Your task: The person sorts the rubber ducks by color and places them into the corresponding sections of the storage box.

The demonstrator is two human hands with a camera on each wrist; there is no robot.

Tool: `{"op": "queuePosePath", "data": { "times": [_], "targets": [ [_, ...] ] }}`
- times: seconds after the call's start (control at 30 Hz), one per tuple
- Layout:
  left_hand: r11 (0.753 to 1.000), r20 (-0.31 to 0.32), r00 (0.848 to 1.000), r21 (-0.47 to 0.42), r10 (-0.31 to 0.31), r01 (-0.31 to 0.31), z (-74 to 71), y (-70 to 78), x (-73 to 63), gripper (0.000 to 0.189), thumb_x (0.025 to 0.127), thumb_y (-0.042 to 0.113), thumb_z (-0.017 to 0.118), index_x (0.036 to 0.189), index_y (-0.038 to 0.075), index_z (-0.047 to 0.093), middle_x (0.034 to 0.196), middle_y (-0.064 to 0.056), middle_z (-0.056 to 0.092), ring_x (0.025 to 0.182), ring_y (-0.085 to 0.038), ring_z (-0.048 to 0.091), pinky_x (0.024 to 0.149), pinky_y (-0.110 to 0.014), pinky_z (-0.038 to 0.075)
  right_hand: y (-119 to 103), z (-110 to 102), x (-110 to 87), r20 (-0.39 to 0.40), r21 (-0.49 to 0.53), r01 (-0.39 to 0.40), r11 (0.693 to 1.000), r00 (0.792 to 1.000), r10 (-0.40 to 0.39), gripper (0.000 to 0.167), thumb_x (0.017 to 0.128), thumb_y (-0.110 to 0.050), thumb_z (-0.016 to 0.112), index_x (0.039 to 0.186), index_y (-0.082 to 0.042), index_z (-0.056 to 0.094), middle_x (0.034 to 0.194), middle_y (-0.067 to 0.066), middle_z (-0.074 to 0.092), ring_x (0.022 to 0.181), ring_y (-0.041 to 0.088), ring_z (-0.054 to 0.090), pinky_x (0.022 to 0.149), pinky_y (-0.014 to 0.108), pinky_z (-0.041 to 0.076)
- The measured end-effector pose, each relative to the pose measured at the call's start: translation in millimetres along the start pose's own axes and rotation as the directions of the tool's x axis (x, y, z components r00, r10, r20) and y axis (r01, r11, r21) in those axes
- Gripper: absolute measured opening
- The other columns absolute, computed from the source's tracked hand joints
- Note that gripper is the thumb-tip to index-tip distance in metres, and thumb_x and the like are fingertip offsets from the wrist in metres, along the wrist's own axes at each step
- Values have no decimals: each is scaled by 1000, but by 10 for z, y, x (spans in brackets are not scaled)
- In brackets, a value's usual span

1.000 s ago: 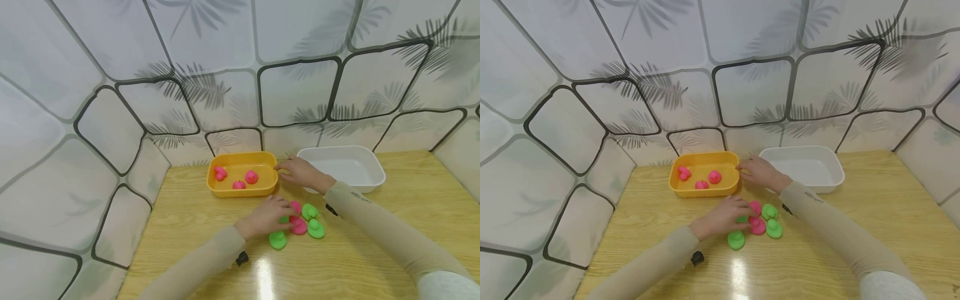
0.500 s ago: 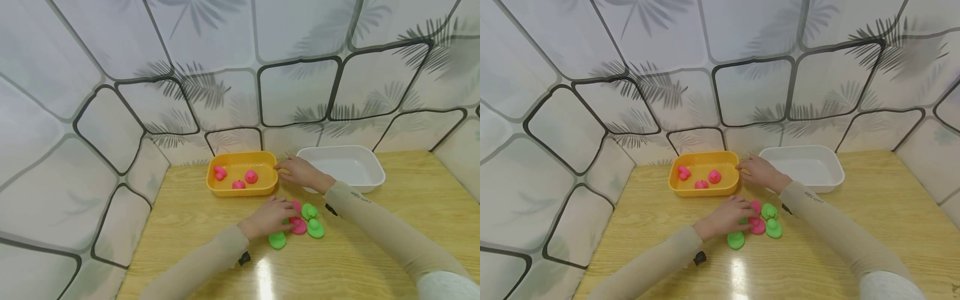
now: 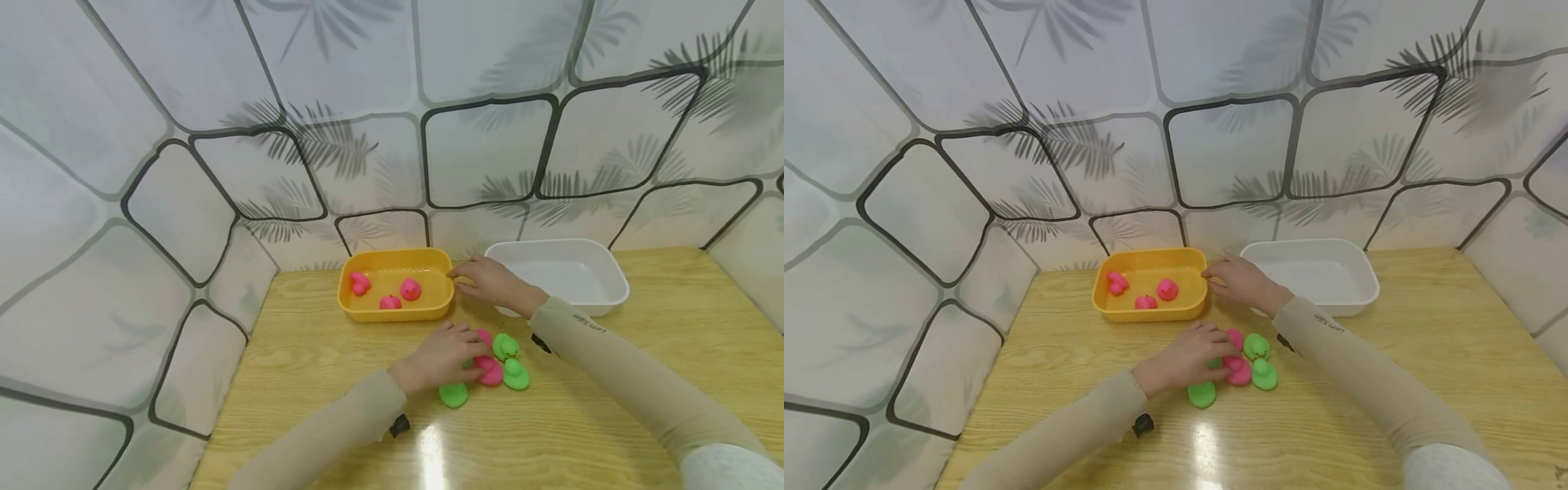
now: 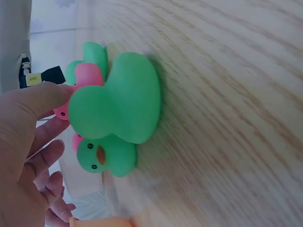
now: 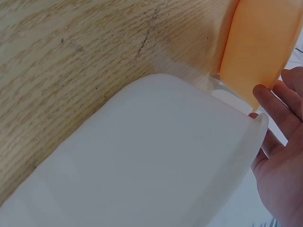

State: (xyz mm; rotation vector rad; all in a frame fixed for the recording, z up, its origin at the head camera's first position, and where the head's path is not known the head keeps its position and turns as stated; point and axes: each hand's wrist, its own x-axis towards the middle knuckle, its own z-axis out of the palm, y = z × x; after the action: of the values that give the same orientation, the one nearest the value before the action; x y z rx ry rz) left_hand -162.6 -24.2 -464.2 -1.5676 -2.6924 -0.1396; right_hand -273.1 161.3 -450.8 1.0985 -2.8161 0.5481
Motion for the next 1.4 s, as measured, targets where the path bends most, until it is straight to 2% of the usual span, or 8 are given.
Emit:
{"op": "queuePosePath", "data": {
  "times": [0.3,0.53,0.6,0.8,0.93,1.0,1.23,1.4],
  "targets": [
    [1000,-35,999,-11,22,-22,-100,58,-47,29,98,41,72,123,27,74,122,10,68,111,-11,57,88,-22,40,5,29,-12,-17,-7,11,1000,1000,-11,26,98,-14,72,121,-1,75,117,14,76,100,35,63,92,52,52],
    [997,-47,999,-75,17,-21,-162,45,-126,31,98,36,73,127,24,73,129,7,69,120,-14,57,101,-30,44,9,37,-12,-34,2,32,999,999,-32,25,97,-12,72,119,0,75,116,14,76,100,36,63,93,52,52],
    [996,-50,999,-87,13,-18,-183,30,-156,32,98,35,74,128,24,72,130,6,69,121,-15,57,101,-30,44,9,38,-10,-38,0,36,999,999,-36,25,97,-12,73,119,0,75,115,14,77,99,36,63,92,51,52],
    [995,-70,998,-103,2,-9,-238,-34,-254,31,98,34,75,128,25,73,121,7,70,114,-14,57,91,-26,40,9,31,-13,-34,-11,31,999,999,-32,25,97,-12,73,119,-1,76,115,13,77,98,36,63,90,51,53],
    [993,-71,997,-114,-21,12,-327,-69,-318,29,98,33,74,126,24,74,119,6,70,113,-15,57,94,-27,42,9,32,-18,-27,-11,24,1000,999,-25,26,97,-12,73,119,-1,75,116,14,76,99,36,63,91,51,53],
    [994,-92,996,-113,-24,13,-370,-99,-343,28,98,32,75,124,22,75,117,5,71,112,-16,58,96,-28,44,7,33,-18,-28,-8,25,1000,999,-25,26,96,-13,73,119,0,75,116,14,76,100,36,63,92,51,53],
    [995,-176,984,-100,-29,12,-490,-243,-404,25,94,28,80,117,19,77,111,2,72,104,-18,59,87,-30,48,14,26,-4,-24,-4,29,1000,999,-29,27,97,-13,73,120,0,75,116,14,76,100,37,64,92,51,53],
    [995,-218,975,-99,-35,13,-568,-356,-440,25,93,26,80,116,16,77,107,1,71,104,-19,61,93,-34,51,17,22,3,-21,-10,27,1000,999,-27,27,97,-13,73,120,0,75,117,14,76,103,36,65,94,52,52]
  ]
}}
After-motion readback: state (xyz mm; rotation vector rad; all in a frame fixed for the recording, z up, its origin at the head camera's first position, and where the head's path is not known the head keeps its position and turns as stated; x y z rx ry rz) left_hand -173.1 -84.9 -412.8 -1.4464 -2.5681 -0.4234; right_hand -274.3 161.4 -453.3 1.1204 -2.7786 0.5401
